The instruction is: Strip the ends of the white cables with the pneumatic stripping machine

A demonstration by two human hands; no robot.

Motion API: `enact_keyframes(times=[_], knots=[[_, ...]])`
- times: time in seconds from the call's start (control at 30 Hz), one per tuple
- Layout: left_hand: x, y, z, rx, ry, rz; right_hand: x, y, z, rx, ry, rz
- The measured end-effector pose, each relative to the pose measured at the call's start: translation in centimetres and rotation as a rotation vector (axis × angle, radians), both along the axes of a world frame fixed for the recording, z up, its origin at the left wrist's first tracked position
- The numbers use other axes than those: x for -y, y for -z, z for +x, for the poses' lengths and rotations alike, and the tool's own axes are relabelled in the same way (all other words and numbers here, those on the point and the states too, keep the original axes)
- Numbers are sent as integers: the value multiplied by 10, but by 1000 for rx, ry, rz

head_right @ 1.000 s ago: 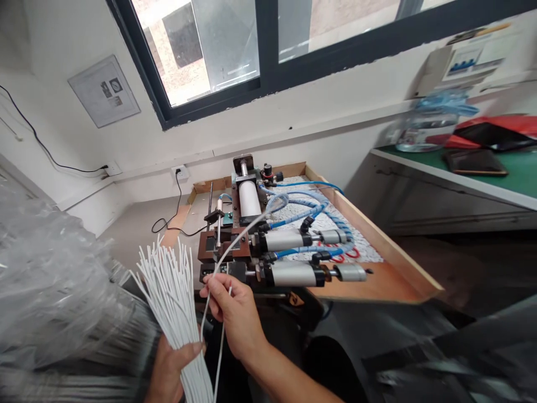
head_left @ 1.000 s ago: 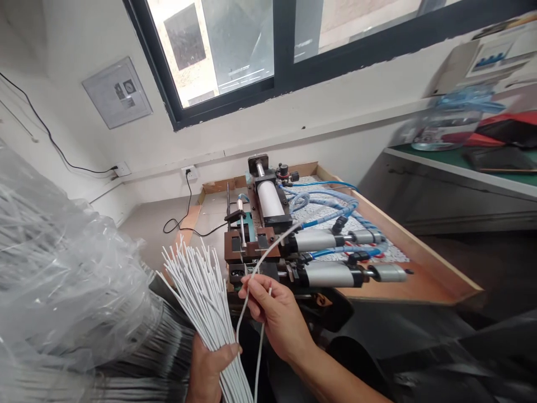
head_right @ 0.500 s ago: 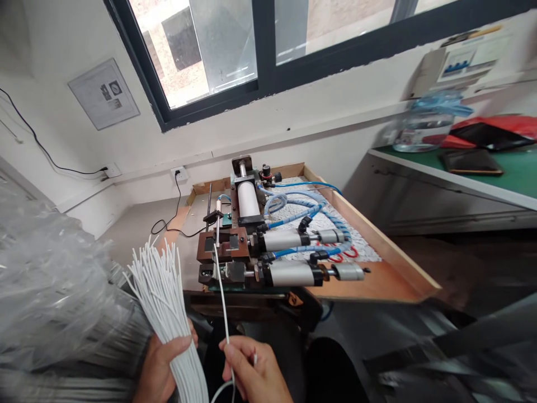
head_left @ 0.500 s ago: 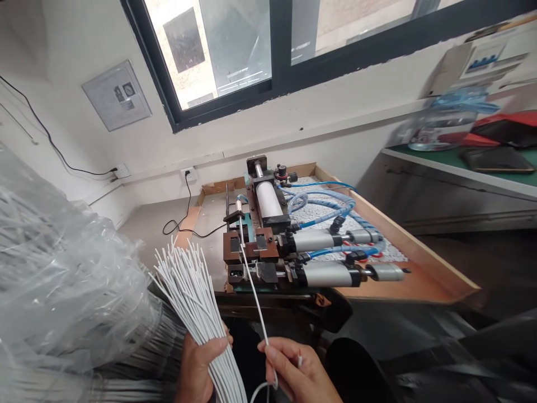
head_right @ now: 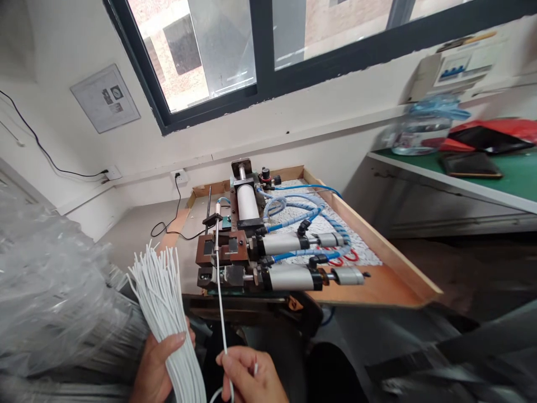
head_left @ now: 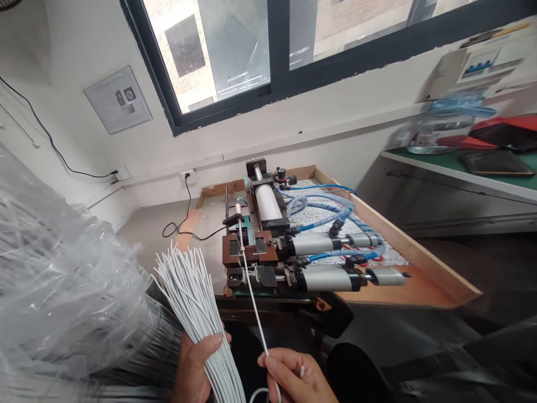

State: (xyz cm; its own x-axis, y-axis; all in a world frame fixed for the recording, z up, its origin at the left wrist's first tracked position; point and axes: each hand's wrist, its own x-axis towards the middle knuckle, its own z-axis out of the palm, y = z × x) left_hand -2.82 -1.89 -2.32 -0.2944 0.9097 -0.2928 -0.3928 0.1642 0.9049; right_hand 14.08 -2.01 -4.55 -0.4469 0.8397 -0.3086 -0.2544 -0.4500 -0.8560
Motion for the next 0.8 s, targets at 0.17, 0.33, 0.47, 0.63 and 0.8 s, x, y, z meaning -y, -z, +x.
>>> enact_keyframes(times=[0.17,0.33,0.47,0.63,0.8], knots=[[-1,-3,1,-46,21,58,-2,-7,-1,-38,12,-77],[-5,-6,3,-37,-17,67,-4,-11,-2,13,-22,-1],[-10,-12,6,-21,-8,96,-8,20,1,263,-11,270],[-16,-20,14,-82,-25,81,-14,81,10,670,-79,310],[-20,-24,23,-177,-3,80,-40,32,6,620,169,601]])
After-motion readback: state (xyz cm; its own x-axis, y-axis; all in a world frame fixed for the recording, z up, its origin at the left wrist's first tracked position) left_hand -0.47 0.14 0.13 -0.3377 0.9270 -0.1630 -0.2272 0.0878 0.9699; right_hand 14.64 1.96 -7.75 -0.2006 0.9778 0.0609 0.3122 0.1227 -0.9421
